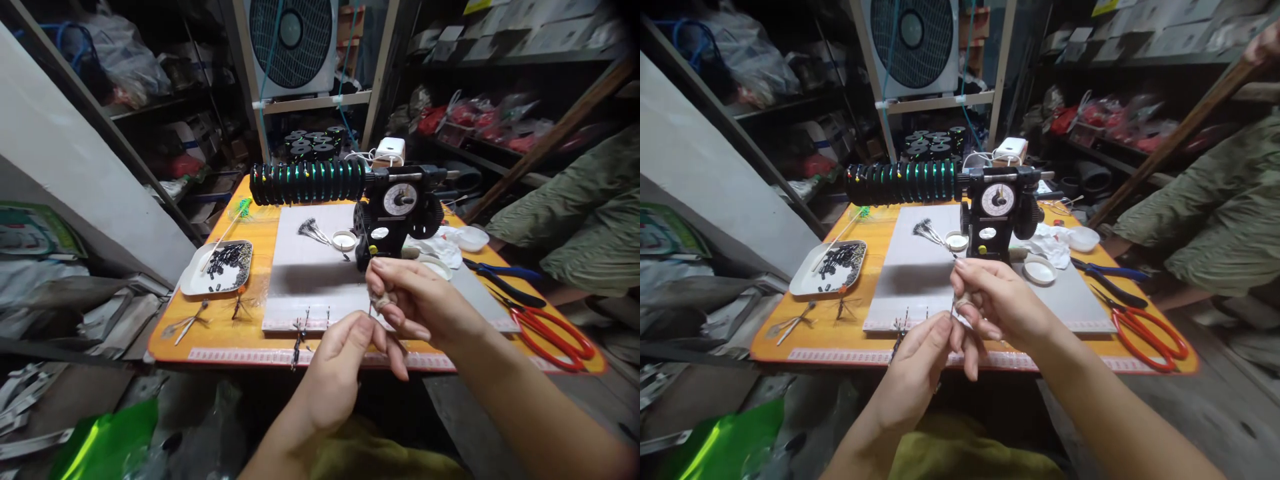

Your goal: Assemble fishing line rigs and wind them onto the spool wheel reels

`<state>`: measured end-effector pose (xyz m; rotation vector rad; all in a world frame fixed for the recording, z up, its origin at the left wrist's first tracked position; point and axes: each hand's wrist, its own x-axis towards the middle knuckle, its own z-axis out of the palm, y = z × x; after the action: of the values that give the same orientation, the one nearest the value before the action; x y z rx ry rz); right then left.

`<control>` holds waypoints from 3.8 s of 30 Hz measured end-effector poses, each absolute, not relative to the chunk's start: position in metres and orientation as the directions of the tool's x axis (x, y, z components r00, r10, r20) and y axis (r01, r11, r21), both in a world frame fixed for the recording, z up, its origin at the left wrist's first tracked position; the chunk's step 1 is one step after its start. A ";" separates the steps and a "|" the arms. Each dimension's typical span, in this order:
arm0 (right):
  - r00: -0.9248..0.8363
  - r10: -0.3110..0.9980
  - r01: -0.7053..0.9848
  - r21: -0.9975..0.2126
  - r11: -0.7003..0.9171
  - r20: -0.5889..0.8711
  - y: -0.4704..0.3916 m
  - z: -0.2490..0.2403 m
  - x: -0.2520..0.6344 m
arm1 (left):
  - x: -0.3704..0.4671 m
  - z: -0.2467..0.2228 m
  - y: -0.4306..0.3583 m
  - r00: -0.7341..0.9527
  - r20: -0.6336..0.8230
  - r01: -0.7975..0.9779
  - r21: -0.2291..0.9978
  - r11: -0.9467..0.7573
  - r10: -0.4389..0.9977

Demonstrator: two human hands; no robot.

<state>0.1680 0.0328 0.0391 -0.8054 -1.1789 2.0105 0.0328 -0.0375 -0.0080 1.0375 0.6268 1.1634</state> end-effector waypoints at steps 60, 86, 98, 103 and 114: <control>-0.637 0.719 -0.321 -0.752 -0.576 -0.278 0.045 0.046 0.148 | 0.032 -0.020 -0.029 0.159 0.023 -0.650 0.754 0.087 0.987; -0.652 0.731 -0.362 -0.763 -0.535 -0.204 0.047 0.038 0.154 | 0.039 -0.036 -0.064 0.284 -0.064 -0.849 0.447 0.282 0.957; -0.648 0.737 -0.380 -0.758 -0.531 -0.192 0.047 0.036 0.157 | 0.041 -0.041 -0.068 0.297 -0.069 -0.855 0.424 0.298 0.952; -0.637 0.745 -0.385 -0.755 -0.532 -0.200 0.048 0.037 0.158 | 0.042 -0.041 -0.072 0.293 -0.057 -0.863 0.415 0.290 0.954; -0.553 0.832 -0.223 -0.953 -0.204 -0.049 0.043 0.050 0.167 | 0.031 -0.037 -0.062 0.109 -0.003 -0.496 0.866 0.057 0.994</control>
<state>0.1670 0.0427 0.0501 -0.7627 -1.3165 1.8407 0.0310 -0.0624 -0.0366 0.8455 0.7624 1.3141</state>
